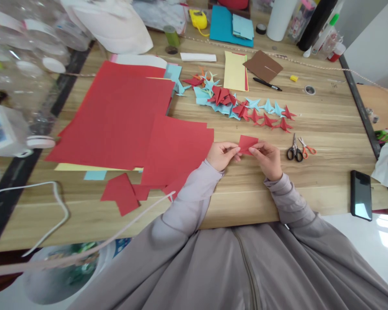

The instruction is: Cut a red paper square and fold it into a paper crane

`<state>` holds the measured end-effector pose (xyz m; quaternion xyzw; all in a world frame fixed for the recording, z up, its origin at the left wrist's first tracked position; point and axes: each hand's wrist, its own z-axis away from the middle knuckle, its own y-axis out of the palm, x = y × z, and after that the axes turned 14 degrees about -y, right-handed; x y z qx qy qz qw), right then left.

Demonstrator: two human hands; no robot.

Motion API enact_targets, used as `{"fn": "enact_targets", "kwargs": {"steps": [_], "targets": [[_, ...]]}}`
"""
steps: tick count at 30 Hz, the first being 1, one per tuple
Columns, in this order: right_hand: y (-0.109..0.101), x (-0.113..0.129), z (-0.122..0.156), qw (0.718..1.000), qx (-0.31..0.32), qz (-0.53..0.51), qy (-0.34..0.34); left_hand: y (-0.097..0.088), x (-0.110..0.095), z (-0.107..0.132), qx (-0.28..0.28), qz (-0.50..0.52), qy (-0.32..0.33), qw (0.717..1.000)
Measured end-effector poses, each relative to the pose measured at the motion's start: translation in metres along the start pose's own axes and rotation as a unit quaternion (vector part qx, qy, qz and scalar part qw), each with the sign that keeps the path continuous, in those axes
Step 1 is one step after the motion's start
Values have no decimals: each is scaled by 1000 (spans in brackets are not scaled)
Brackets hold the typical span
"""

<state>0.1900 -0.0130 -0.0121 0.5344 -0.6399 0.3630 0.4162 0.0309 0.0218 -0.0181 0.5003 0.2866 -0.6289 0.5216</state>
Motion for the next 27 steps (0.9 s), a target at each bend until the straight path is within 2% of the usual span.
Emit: {"fn": "enact_targets", "kwargs": {"steps": [8,17,24,27], "targets": [[2,-4,-1,996,-67,-1,53,15,6,3,-29,31,-4,999],[2,-7,0,993,-106,7,47,22,9,6,-16,53,-42,998],[1,-6,-1,994,-102,8,49,20,6,7,45,46,-85,994],[1,-6,-1,993,-106,12,55,20,7,7,60,38,-78,994]]}}
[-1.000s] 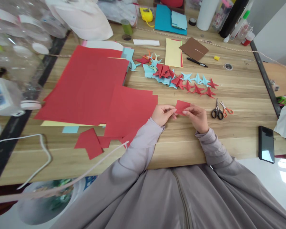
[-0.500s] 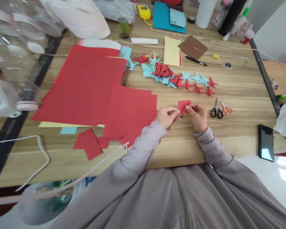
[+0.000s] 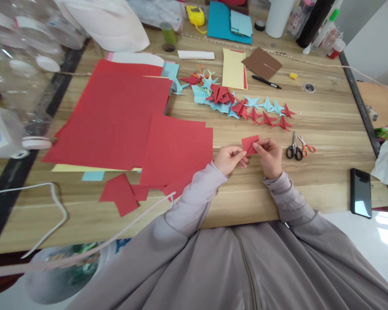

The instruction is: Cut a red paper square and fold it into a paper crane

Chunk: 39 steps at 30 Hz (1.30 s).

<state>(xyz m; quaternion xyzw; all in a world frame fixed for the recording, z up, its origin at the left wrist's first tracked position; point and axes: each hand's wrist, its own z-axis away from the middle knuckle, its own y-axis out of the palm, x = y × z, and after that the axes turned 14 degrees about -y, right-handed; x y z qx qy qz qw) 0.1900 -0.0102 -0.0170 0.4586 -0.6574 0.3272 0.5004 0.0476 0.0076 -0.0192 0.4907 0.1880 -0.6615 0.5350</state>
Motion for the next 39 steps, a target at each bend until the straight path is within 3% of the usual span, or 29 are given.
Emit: {"fn": "enact_targets", "kwargs": {"steps": [15,25,31,39], "targets": [[1,3,-1,1000,-24,-13,8,3,3,2,-35,-67,62,995],[-2,3,-3,999,-31,-18,-1,-5,-2,1,32,13,12,999],[1,7,-1,1000,-3,-10,-2,-4,-3,1,49,59,-31,997],[4,8,5,999,41,-20,8,4,-2,4,4,-17,27,999]]}}
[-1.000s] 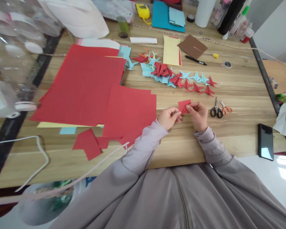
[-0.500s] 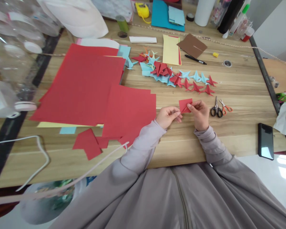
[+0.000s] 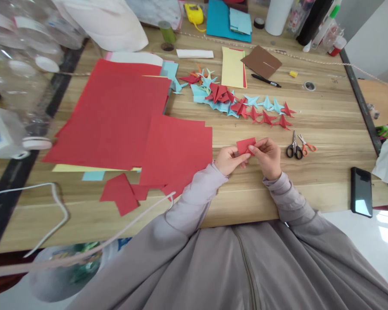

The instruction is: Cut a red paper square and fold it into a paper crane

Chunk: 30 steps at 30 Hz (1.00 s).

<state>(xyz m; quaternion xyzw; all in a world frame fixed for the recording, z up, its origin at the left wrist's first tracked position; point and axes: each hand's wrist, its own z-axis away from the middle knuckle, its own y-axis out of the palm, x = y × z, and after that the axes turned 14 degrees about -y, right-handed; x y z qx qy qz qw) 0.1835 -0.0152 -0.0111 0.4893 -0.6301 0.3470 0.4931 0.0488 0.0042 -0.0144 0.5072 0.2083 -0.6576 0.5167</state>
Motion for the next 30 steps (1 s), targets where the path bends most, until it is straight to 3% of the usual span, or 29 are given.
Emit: {"fn": "enact_targets", "kwargs": {"steps": [7,17,30], "targets": [[-1,0,-1,1000,-8,12,-3,-3,3,-3,19,14,-19,1000],[-1,1,-4,1000,-23,4,-13,-6,3,-3,82,80,-104,988],[-3,4,-5,999,-45,0,-12,-7,-3,1,75,97,-109,987]]}}
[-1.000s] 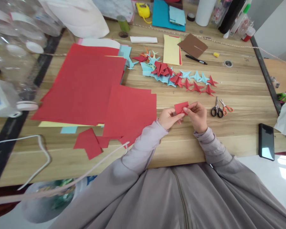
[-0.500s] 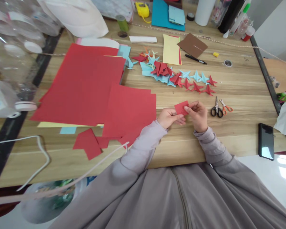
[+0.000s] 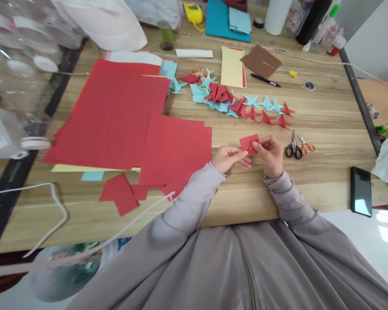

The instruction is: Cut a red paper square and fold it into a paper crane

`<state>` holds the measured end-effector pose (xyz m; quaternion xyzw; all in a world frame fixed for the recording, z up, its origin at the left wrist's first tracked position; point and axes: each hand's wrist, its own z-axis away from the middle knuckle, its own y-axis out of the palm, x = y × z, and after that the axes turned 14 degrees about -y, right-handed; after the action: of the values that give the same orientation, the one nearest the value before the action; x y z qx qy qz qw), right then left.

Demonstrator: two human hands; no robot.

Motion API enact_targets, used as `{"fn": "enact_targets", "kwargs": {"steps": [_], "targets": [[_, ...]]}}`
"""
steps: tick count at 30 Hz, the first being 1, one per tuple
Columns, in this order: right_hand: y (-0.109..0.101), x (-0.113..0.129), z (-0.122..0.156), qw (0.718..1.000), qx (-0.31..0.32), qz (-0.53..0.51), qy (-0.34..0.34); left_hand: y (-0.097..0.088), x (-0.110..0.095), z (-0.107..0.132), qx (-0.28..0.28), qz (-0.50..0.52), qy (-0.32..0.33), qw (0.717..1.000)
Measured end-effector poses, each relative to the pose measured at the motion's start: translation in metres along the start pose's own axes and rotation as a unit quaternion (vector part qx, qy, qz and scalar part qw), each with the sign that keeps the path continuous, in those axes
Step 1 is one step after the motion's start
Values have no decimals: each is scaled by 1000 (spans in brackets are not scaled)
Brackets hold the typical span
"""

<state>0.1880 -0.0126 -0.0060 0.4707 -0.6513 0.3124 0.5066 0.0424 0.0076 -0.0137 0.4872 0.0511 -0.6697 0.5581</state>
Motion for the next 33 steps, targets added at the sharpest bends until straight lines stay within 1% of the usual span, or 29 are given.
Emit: {"fn": "enact_targets", "kwargs": {"steps": [4,7,14,20,23,26,29,33], "targets": [[1,1,0,1000,-5,-18,10,0,1,-2,-8,18,-5,1000],[2,1,1,1000,1,-18,10,2,2,-4,-5,12,10,1000],[4,-1,6,998,51,-30,25,4,6,-5,-44,-52,64,996],[3,-1,5,997,35,-64,40,3,7,-5,-54,-56,52,996],[3,-2,5,995,75,-42,54,3,6,-5,-63,-55,56,995],[4,-2,7,992,119,1,52,5,4,-2,-73,-70,70,992],[3,0,8,991,128,16,41,6,2,1,-76,-87,73,991],[2,1,8,991,119,-28,48,8,1,3,-60,-70,66,994]]}}
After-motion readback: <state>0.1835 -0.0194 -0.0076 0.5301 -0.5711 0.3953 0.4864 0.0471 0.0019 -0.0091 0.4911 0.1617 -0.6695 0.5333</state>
